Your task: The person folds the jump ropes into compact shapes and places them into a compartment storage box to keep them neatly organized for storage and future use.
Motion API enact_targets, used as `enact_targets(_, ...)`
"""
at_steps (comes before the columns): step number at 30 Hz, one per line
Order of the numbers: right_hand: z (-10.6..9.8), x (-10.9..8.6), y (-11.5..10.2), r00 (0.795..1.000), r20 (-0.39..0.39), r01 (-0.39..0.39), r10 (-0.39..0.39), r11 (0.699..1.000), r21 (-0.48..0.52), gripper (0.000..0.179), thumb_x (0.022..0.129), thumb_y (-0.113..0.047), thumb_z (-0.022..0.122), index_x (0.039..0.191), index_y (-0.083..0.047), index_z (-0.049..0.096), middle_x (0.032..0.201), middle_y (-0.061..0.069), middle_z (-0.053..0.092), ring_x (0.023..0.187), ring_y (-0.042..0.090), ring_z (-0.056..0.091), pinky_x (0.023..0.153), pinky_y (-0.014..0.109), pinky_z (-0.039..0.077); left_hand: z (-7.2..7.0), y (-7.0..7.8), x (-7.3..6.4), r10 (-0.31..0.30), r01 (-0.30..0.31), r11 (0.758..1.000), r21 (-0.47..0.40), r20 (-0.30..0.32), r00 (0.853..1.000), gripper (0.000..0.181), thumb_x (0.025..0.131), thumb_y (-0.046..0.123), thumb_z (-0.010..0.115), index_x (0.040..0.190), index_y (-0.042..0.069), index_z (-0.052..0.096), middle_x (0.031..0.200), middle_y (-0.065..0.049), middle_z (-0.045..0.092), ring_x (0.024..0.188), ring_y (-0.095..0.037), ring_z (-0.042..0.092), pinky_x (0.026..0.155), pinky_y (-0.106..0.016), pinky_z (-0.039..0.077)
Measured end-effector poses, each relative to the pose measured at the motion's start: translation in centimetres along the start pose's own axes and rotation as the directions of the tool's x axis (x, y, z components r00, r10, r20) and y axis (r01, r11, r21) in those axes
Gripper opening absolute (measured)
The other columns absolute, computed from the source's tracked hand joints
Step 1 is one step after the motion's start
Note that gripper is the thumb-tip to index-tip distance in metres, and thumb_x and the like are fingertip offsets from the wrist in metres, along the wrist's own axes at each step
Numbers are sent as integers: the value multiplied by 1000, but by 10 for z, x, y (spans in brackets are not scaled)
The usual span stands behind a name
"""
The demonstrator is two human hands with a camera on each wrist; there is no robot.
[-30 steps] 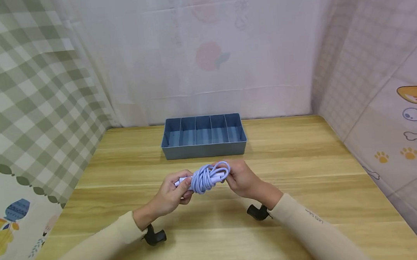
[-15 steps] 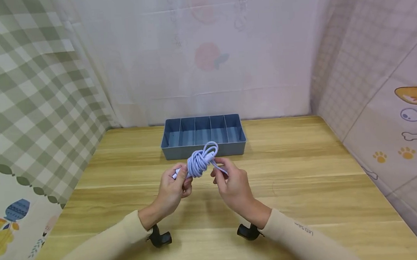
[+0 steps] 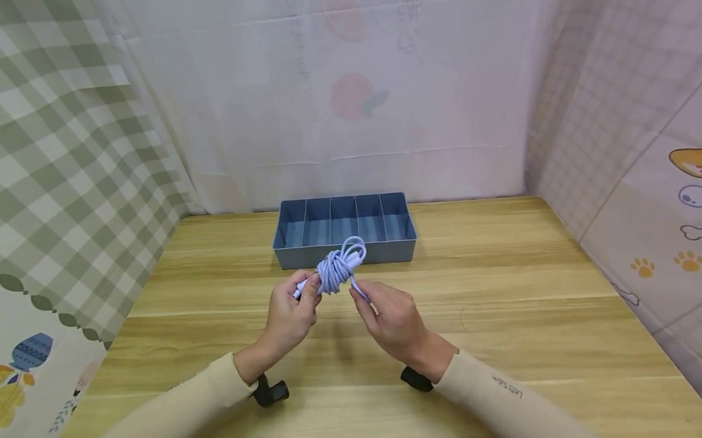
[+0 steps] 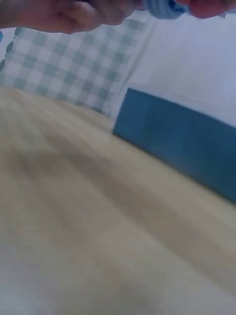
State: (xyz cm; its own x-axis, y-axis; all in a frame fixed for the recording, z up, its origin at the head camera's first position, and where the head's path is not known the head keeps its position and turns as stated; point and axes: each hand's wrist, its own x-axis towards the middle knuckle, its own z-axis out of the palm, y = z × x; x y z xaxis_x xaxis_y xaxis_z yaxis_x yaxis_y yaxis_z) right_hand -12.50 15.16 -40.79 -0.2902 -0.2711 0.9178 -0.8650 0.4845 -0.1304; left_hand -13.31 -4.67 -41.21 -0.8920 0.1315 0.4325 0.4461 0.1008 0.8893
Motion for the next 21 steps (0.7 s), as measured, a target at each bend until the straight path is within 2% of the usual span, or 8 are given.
enact_targets(4,-6,7,0,997,70,-25,25,1000,10,28,105,-22,61,96,2,71,71,1,66,57,8,60,49,24,52,0,-6,-1,171,-170,972,163,11,985,14,102,2,60,90,-1,66,64,-1,52,51,-5,43,42,-20,35)
enact_targets(6,-10,11,1,987,124,-115,106,991,72,18,102,-17,67,95,0,70,68,-2,64,53,5,58,47,20,49,0,-8,-3,224,-225,953,202,29,974,11,100,0,61,90,-1,66,63,-1,53,51,-2,41,42,-19,35)
enact_targets(8,-13,14,1,960,187,-238,209,960,148,7,96,-8,73,95,-2,70,69,-2,66,52,4,60,47,18,49,0,-10,-4,263,-266,938,221,45,964,8,99,-1,62,92,-2,66,65,-1,54,52,-1,41,42,-18,36)
enact_targets(10,-16,18,1,915,258,-366,309,907,211,10,90,1,77,94,-3,69,71,0,69,53,5,63,48,18,52,-1,-10,-4,290,-297,927,229,63,955,6,99,-2,62,95,-3,66,66,-2,56,52,0,41,42,-17,36)
enact_targets(12,-18,21,0,858,333,-481,392,840,250,15,87,5,78,93,-4,68,76,2,71,55,9,66,50,21,54,-2,-10,-3,310,-321,918,234,82,947,5,99,-1,61,96,-2,65,66,-2,56,52,0,41,43,-16,36)
enact_targets(17,-22,25,1,709,478,-680,519,684,267,10,93,-3,76,93,-4,65,75,1,70,57,21,69,53,31,58,-5,-10,-4,344,-366,896,251,125,930,5,99,-1,62,95,1,63,67,0,55,54,0,41,44,-14,35)
enact_targets(19,-23,26,1,672,513,-720,534,635,282,12,94,-6,76,94,-3,64,74,2,70,58,25,70,54,33,59,-5,-11,-4,358,-381,889,255,133,924,6,99,-2,62,94,1,62,66,0,54,54,-1,41,45,-14,34)
enact_targets(21,-23,26,2,655,535,-740,534,597,310,13,93,-5,76,94,-2,63,74,4,71,60,29,71,56,34,59,-6,-12,-4,371,-394,883,257,135,919,7,99,-2,62,93,2,62,66,1,53,54,-1,41,45,-14,34)
